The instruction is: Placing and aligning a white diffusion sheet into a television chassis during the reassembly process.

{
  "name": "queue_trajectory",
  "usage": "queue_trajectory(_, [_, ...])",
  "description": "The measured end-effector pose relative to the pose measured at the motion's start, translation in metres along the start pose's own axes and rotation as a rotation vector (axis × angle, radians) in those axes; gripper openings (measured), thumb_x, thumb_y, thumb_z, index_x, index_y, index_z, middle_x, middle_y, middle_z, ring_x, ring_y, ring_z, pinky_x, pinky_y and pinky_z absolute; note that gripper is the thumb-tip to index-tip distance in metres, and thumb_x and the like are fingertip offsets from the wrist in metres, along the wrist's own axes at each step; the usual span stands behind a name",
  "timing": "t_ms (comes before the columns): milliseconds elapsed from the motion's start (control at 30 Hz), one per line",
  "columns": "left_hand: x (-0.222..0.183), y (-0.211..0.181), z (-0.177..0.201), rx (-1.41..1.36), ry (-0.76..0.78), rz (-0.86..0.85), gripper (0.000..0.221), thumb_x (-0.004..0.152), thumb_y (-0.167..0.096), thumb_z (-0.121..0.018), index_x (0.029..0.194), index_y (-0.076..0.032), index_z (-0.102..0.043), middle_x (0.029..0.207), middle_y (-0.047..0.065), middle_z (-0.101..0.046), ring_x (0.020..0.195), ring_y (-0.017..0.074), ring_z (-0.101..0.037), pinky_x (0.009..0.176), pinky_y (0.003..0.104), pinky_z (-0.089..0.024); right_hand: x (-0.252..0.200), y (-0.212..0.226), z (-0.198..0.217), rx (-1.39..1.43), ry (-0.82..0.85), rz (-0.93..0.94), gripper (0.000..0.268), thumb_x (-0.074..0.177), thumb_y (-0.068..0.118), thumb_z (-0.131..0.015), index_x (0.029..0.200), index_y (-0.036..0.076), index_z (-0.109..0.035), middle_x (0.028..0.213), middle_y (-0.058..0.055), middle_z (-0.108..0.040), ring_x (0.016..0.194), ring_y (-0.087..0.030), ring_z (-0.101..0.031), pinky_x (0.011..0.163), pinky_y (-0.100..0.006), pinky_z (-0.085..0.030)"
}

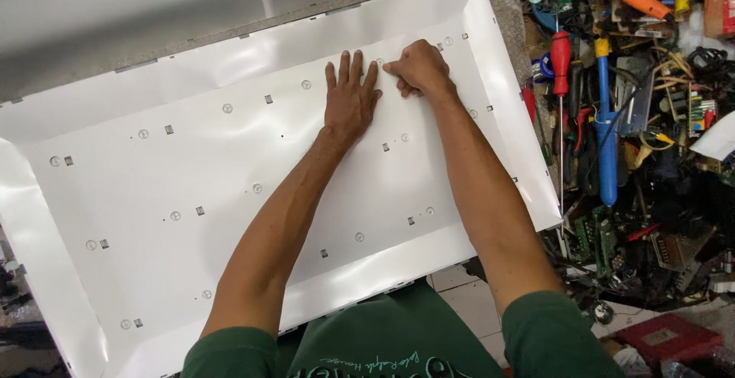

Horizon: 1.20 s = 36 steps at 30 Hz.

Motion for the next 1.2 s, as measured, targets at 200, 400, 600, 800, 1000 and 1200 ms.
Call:
queue_trajectory(200, [-0.014,-0.001,0.008,-0.142,-0.008,-0.057,0.048,0.108,-0.031,-0.050,0.151,-0.012,-0.044,0.162,0.026,-0.028,0.150,0.0498,-0.020,0.119,0.070,-0.014,0.059,-0.068,0.047,-0.123,-0.342,0.036,0.033,0.099,0.044,-0.069,0.084,0.014,-0.066,0.082,-0.003,-0.073,0.076,-0.024,-0.065,0.067,-0.043,-0.048])
queue_trajectory(400, [-0.009,-0.010,0.009,-0.074,0.002,0.003,0.047,0.106,-0.037,-0.052,0.149,-0.018,-0.044,0.160,0.028,-0.028,0.149,0.0517,-0.020,0.115,0.075,-0.015,0.106,-0.112,0.077,-0.259,-0.543,0.082,0.056,0.096,0.051,-0.083,0.062,0.016,-0.055,0.077,-0.008,-0.071,0.075,-0.033,-0.062,0.068,-0.050,-0.044])
queue_trajectory(600, [-0.007,-0.008,0.006,-0.068,0.043,0.009,0.050,0.105,-0.038,-0.052,0.151,-0.021,-0.042,0.161,0.026,-0.026,0.149,0.0504,-0.018,0.115,0.073,-0.015,0.064,-0.083,0.085,-0.160,-0.313,-0.047,0.038,0.102,0.038,-0.074,0.074,0.013,-0.066,0.067,0.000,-0.073,0.046,-0.013,-0.066,0.068,-0.029,-0.056])
queue_trajectory(800, [-0.013,-0.007,0.004,-0.095,-0.058,-0.014,0.052,0.105,-0.036,-0.056,0.152,-0.020,-0.044,0.161,0.025,-0.027,0.150,0.0489,-0.020,0.117,0.072,-0.015,0.082,-0.089,0.086,-0.263,-0.396,0.183,0.022,0.093,0.033,-0.079,0.088,0.017,-0.064,0.100,-0.008,-0.073,0.095,-0.033,-0.066,0.075,-0.050,-0.050])
queue_trajectory(1000, [-0.014,-0.007,0.000,-0.091,0.015,0.009,0.052,0.108,-0.039,-0.047,0.157,-0.022,-0.038,0.166,0.024,-0.019,0.153,0.0471,-0.010,0.120,0.070,-0.008,0.092,-0.082,0.067,-0.431,-0.426,0.494,0.004,0.092,0.017,-0.074,0.092,0.016,-0.070,0.089,-0.003,-0.077,0.091,-0.035,-0.068,0.076,-0.053,-0.050])
queue_trajectory(1200, [-0.012,-0.007,-0.002,-0.072,0.032,0.020,0.054,0.107,-0.041,-0.046,0.157,-0.022,-0.037,0.166,0.023,-0.019,0.154,0.0462,-0.010,0.121,0.069,-0.006,0.113,-0.077,0.065,-0.467,-0.387,0.353,0.009,0.085,0.022,-0.073,0.085,0.018,-0.064,0.093,-0.008,-0.075,0.095,-0.036,-0.064,0.074,-0.052,-0.047])
Point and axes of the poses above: each hand's wrist, its own x-axis towards the middle knuckle, its own z-axis out of the back of the hand, y = z × x, the point moved 6 cm from there along x, towards the middle knuckle
